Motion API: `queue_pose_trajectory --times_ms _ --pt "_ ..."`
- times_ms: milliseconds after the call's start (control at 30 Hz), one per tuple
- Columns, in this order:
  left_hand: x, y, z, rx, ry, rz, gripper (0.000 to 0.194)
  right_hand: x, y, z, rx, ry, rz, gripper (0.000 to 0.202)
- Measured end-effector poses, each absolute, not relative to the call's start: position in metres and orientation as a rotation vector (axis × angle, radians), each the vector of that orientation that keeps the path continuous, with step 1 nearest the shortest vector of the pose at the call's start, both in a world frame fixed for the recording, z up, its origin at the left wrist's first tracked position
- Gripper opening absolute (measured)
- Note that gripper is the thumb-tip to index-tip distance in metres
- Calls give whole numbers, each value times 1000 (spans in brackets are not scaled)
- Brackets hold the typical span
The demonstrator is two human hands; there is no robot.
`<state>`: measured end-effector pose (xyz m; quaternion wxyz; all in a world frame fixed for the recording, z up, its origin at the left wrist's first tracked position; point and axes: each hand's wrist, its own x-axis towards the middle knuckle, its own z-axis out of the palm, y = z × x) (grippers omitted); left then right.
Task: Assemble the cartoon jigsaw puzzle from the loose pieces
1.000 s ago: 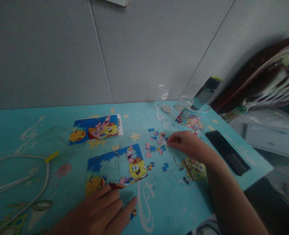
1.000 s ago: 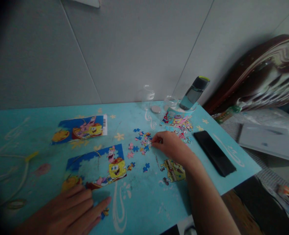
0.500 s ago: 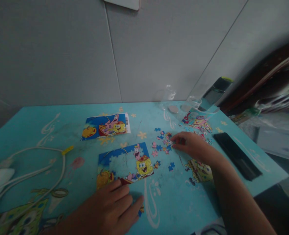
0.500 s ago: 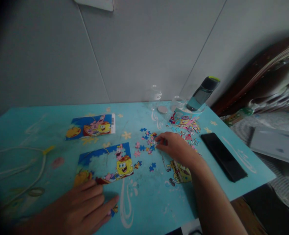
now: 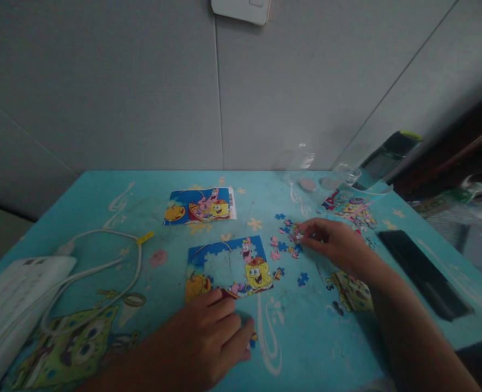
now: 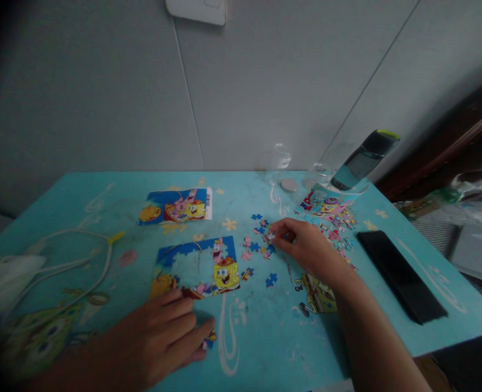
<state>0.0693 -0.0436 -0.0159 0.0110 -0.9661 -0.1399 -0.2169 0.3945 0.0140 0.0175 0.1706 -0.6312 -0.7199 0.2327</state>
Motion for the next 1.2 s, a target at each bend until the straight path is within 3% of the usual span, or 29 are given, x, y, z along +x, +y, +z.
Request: queue_pose_trajectory --times_ms 233,667,1200 --pt "68 -45 -21 -3010 -446 -640 22 374 9 13 -1594 -2004 722 27" --pt "68 -46 -11 -2985 -437 -643 18 350 5 4 -1646 -1771 981 32" --pt "67 -47 -14 -2993 -446 -634 20 344 4 10 -1653 -1708 1011 34"
